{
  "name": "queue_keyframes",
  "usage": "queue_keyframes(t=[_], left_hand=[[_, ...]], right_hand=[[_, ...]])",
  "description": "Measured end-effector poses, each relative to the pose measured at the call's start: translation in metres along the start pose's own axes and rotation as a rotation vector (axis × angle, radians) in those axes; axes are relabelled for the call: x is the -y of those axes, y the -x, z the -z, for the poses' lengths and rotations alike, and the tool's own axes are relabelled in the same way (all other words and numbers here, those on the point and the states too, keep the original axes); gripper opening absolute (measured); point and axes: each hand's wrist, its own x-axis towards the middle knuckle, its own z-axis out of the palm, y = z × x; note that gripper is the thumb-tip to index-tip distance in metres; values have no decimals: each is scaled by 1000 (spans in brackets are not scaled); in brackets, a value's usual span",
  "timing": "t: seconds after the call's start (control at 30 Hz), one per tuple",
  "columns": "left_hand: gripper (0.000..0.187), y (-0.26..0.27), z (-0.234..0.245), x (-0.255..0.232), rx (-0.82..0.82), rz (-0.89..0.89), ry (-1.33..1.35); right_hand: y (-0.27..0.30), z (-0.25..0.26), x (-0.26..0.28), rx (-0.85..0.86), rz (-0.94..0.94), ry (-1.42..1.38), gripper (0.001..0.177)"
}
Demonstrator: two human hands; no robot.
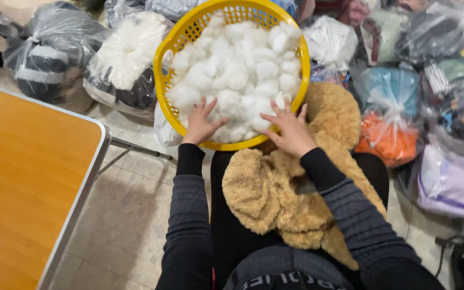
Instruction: The person repeatedly takes handfuls of white stuffing from a yellow basket and inserts them into a brown plush toy held on their lap. They push the stuffing into the toy's opening and pat the surface to distribute the material.
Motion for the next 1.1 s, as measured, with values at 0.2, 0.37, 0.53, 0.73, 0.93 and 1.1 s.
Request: queue_keyframes(t=[0.2,0.37,0.53,0.73,0.93,1.1], left_hand=[[49,61,27,-56,-369,-187,240],[16,124,6,-134,-354,-408,303],[15,168,-55,-188,27,-571,227],[17,195,-100,-193,111,-608,-203],[14,198,-112,-200,25,-571,-339],[19,194,-128,-208,155,-721,-412]], right_hand=[[88,44,-17,-141,-126,-201,34],[157,52,-14,-171,-240,-50,18],[206,33,5,14,-235,221,25],[237,15,15,170,-305,407,46],[243,7,12,22,-277,347,45],[231,8,12,-11,-329,272,56]])
